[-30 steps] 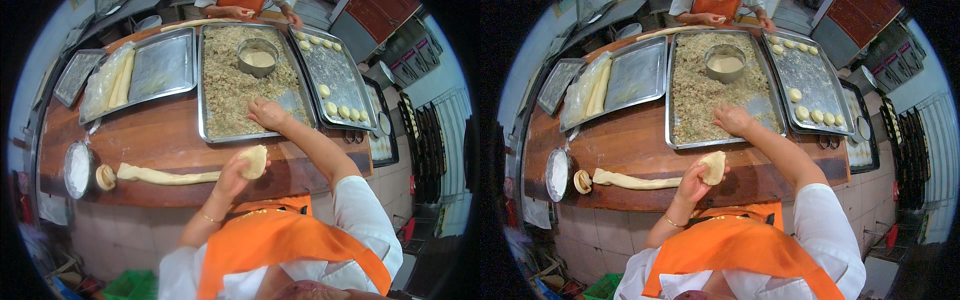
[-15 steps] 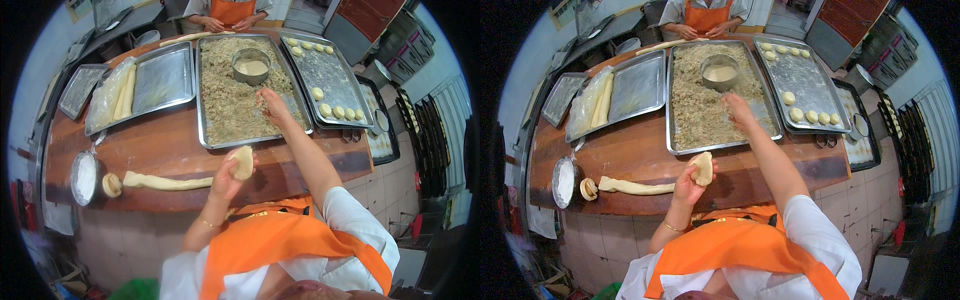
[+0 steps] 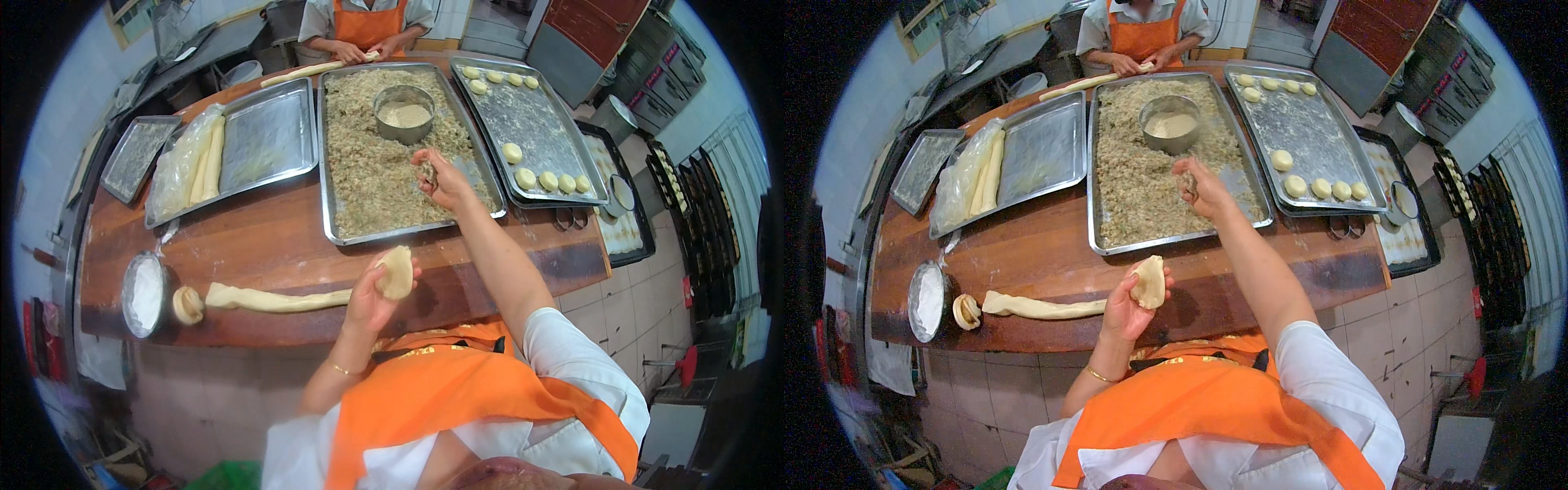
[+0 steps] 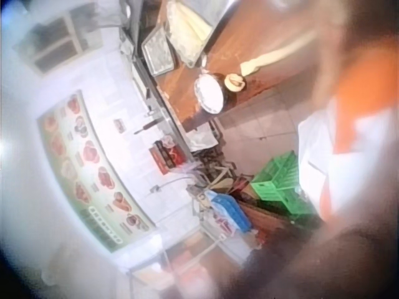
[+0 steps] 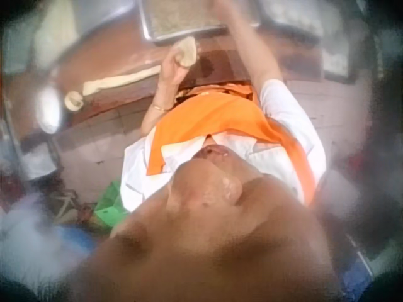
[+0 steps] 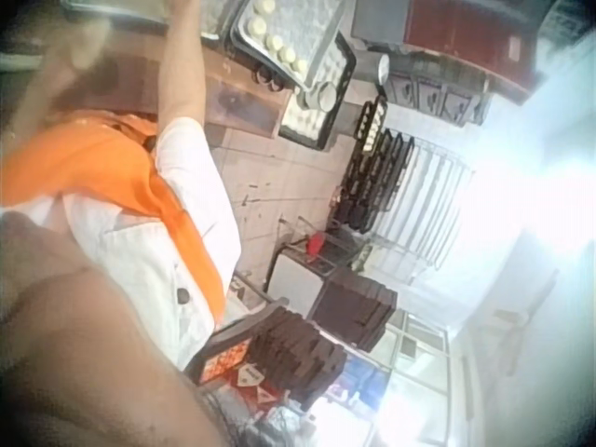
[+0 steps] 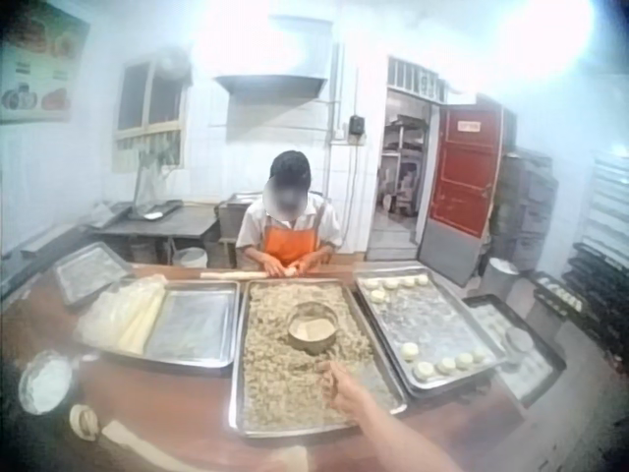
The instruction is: The person prepares bread rolls by portioning dough, filling it with a crumbly mixture by hand, and shaping it into rolls on a wooden table.
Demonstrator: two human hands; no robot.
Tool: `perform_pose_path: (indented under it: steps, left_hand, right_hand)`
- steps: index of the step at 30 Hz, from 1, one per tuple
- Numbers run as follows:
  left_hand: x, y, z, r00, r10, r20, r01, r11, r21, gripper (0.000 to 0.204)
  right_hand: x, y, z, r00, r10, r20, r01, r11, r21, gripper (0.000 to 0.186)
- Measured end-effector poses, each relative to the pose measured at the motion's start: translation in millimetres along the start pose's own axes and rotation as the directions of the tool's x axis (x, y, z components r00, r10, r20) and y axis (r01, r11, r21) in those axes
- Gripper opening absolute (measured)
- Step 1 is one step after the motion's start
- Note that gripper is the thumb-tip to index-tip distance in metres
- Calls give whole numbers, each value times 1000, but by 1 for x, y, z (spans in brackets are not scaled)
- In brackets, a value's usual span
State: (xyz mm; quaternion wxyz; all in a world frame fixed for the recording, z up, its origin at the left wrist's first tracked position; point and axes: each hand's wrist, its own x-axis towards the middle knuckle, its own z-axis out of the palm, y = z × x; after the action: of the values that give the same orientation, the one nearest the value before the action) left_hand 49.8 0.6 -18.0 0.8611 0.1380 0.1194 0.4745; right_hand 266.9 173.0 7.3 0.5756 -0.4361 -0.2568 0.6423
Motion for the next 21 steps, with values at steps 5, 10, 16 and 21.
perform_pose_path:
  steps: [5, 10, 16, 21]
  left_hand:
    - [-3, -4, -1, 1000, -13, -24, 12, 1000, -27, 46]
    - [-5, -4, -8, 1000, 13, -26, -13, 1000, -16, 46]
    - [-3, -5, -12, 997, 17, -72, -18, 1000, -12, 45]
    - [6, -5, -16, 984, 70, -163, -64, 997, 38, 42]
  right_hand:
    - [13, 9, -17, 996, -74, 54, 78, 993, -85, 44]
    - [18, 16, -22, 998, -40, 47, 52, 956, -290, 43]
    - [14, 14, -20, 993, -50, 102, 71, 976, -207, 43]
    - [-6, -4, 3, 996, 88, -1, -80, 909, 408, 44]
